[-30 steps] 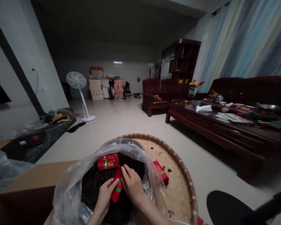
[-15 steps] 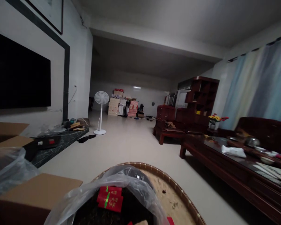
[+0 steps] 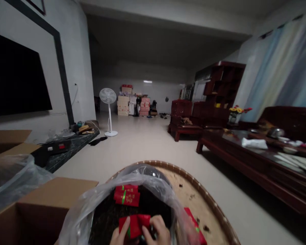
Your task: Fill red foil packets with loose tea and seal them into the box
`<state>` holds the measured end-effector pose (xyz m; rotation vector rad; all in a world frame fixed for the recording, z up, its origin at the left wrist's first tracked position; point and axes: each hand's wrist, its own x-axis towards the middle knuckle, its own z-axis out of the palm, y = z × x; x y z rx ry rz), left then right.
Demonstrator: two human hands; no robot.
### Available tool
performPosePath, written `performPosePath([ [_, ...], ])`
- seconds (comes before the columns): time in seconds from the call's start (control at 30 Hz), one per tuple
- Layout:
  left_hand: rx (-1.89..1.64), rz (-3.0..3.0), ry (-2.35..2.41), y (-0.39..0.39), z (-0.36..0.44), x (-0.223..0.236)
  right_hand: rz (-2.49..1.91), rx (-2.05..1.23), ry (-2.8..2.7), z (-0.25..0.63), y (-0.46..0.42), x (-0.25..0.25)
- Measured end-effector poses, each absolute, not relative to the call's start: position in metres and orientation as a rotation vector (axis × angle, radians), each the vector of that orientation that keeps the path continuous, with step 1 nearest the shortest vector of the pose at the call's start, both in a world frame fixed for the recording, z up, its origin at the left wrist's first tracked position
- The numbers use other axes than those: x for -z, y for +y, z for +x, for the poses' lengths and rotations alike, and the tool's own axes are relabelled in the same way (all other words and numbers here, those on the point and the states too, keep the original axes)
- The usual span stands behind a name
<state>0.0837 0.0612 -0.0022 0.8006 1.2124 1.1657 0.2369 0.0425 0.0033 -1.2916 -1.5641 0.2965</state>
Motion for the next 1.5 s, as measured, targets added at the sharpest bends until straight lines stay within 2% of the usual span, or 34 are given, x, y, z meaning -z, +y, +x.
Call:
performPosePath([
  [0.17,-1.199,0.857,1.047,0.047,0.085,-0.015,-1.404,-0.653,-1.450,0.237,0.024,-0.031],
  [0.33,-1.095,0.778,0.992,0.054,0.083,-0.021,-1.230,-1.238,-1.129,0.234,0.023,-0.034],
  [0.47,-1.015,0.771,0.916,0.053,0.076,-0.027,-1.108,-1.499,-0.990,0.228,0.025,-0.029],
  [0.63,-0.986,0.719,0.885,0.050,0.067,-0.037,-1.040,-1.566,-1.032,0.228,0.025,-0.033],
  [0.9,-0.947,0.827,0.968,0.045,0.051,-0.030,-0.912,-1.873,-0.915,0.220,0.019,-0.041],
  [1.0,-1.101,1.117,1.172,0.043,0.039,-0.028,-0.940,-1.893,-0.944,0.219,0.026,-0.032],
  [1.07,-1.218,1.521,1.294,0.039,0.031,-0.030,-0.927,-1.911,-0.970,0.215,0.030,-0.028],
  [1.17,-1.072,2.231,1.218,0.033,0.024,-0.032,-0.858,-1.947,-0.982,0.203,0.032,-0.028],
  [1.23,-0.954,2.457,1.128,0.030,0.022,-0.031,-0.846,-1.959,-1.006,0.195,0.031,-0.032],
  [1.43,-1.027,2.410,1.213,0.033,0.016,-0.018,-0.937,-1.928,-1.166,0.201,0.033,-0.054],
  [1.5,-1.098,2.330,1.271,0.034,0.014,-0.015,-0.993,-1.799,-1.123,0.210,0.033,-0.055],
])
